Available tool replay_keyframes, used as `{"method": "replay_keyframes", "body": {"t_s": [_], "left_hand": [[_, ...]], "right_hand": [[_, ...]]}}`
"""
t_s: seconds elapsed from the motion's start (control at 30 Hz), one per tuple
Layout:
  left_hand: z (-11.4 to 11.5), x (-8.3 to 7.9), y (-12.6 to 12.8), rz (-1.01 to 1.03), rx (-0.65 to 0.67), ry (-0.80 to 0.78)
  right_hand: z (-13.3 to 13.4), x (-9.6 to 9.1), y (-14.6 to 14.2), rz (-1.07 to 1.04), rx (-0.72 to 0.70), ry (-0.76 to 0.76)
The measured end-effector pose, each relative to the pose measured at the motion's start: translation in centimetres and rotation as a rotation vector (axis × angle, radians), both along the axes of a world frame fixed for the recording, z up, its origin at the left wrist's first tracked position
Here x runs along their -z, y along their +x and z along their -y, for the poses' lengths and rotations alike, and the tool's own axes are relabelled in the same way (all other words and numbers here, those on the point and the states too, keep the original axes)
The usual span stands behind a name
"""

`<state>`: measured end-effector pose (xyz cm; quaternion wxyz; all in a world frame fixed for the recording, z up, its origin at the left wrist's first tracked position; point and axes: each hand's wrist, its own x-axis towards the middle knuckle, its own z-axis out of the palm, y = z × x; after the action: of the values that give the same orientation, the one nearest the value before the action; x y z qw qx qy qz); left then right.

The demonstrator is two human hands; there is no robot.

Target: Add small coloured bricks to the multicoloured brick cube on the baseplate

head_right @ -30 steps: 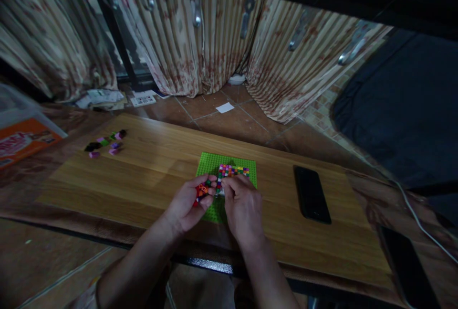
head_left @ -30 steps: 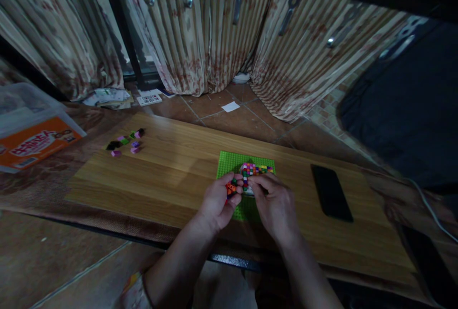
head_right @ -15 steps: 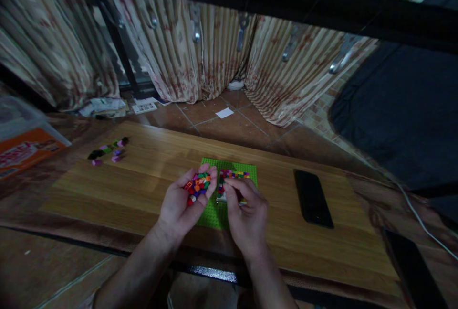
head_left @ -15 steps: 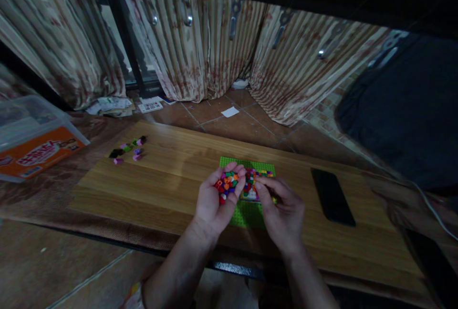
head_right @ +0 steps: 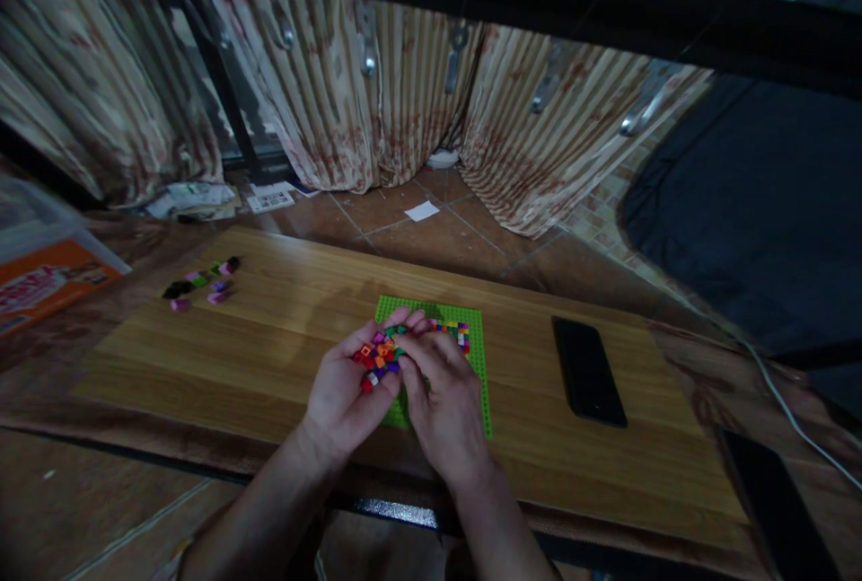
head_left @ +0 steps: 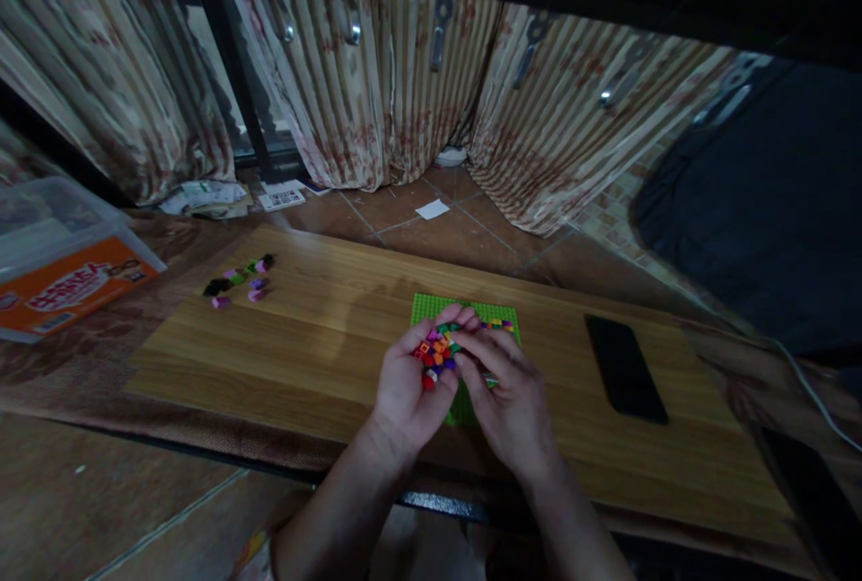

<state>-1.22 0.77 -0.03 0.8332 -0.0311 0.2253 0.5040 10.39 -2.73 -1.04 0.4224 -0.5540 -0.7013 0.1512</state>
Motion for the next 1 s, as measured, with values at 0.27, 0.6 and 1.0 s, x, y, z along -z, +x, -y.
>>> {"method": "replay_keyframes", "body": {"t_s": [0.27, 0.6, 1.0], "left_hand": [[-0.02, -0.63, 0.07, 0.015, 0.019, -0.041], [0.03, -0.50, -0.12, 0.032, 0.044, -0.049], [-0.14, -0.35, -0.37, -0.018, 0.017, -0.045]], "right_hand": [[-0.09, 0.07, 0.16, 0.004, 0.002, 0.030], [-0.33, -0.04, 0.68, -0.012, -0.010, -0.042], [0.07, -0.13, 0.68, -0.088, 0.073, 0.023]]}}
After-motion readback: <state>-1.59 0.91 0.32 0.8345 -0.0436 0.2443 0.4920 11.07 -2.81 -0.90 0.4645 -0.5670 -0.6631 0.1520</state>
